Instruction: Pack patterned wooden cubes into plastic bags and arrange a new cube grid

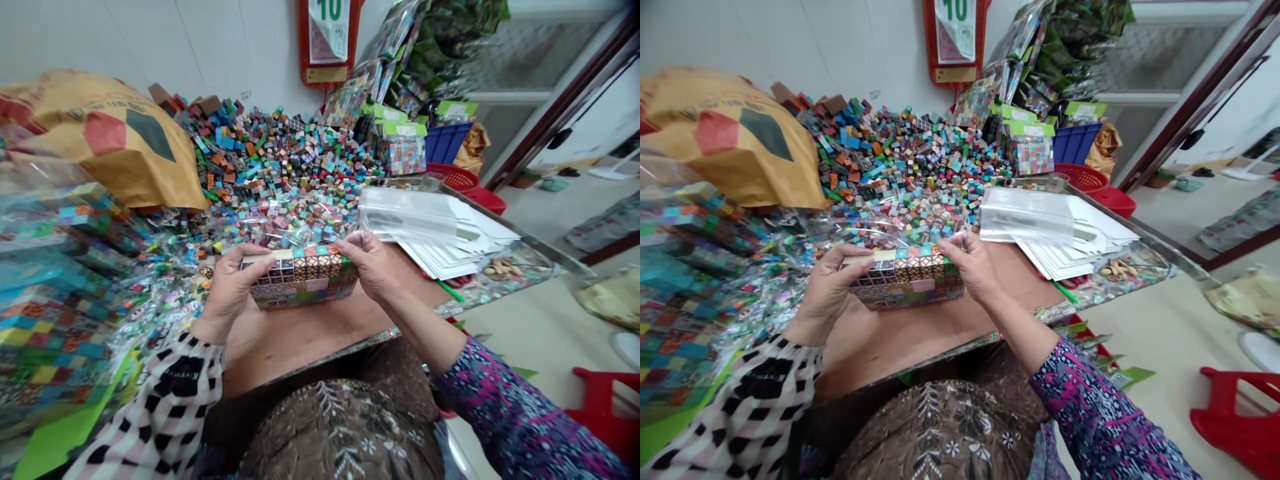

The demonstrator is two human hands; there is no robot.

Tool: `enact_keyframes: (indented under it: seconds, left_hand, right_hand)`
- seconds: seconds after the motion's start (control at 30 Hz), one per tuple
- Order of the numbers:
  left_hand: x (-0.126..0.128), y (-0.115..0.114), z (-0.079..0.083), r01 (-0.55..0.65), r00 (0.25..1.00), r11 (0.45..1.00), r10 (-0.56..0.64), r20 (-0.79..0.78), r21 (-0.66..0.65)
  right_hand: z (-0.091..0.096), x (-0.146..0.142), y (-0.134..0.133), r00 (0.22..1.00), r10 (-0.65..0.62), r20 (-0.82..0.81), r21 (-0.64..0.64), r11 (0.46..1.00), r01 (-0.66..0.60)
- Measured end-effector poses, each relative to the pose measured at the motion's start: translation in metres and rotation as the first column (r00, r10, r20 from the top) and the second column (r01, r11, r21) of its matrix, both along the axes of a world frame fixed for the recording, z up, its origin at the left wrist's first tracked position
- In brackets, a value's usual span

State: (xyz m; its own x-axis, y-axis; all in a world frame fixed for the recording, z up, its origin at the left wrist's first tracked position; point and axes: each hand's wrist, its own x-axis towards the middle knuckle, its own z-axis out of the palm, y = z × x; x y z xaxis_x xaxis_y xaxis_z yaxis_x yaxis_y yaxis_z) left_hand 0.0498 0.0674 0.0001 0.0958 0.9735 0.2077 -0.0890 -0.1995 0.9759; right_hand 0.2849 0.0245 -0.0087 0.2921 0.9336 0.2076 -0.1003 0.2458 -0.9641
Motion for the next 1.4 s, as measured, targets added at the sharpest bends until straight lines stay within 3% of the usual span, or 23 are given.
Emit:
enact_keyframes:
  seconds: [0.2,0.37,0.57,0.73,1.0,1.23,1.4]
  left_hand:
    - [0.017,0.005,-0.014,-0.139,0.965,0.988,0.150,0.214,-0.064]
    - [0.018,0.005,-0.019,-0.147,0.954,0.989,0.144,0.262,-0.006]
    - [0.013,0.000,-0.026,-0.131,0.963,0.991,0.120,0.243,0.030]
    - [0.011,-0.006,-0.028,-0.111,0.970,0.993,0.102,0.223,0.029]
    - [0.014,-0.001,-0.036,-0.233,0.946,0.971,0.213,0.246,0.056]
    - [0.015,0.006,-0.043,-0.255,0.949,0.964,0.234,0.212,0.076]
    - [0.013,-0.003,-0.041,-0.209,0.969,0.976,0.198,0.150,0.058]
  right_hand:
    - [-0.018,-0.004,0.001,0.997,-0.076,0.007,0.062,0.995,0.076]
    - [-0.025,-0.005,0.003,0.997,-0.057,-0.045,0.061,0.996,0.060]
    - [-0.025,-0.004,-0.004,0.991,-0.030,-0.128,0.007,1.000,0.031]
    - [-0.032,0.005,-0.003,0.998,0.026,-0.057,-0.023,0.999,-0.027]
    - [-0.045,0.016,-0.023,0.979,0.167,0.119,-0.158,0.976,-0.147]
    - [-0.052,0.007,-0.030,0.979,0.205,-0.010,-0.203,0.958,-0.203]
    - [-0.052,0.005,-0.031,0.977,0.207,-0.050,-0.192,0.958,-0.213]
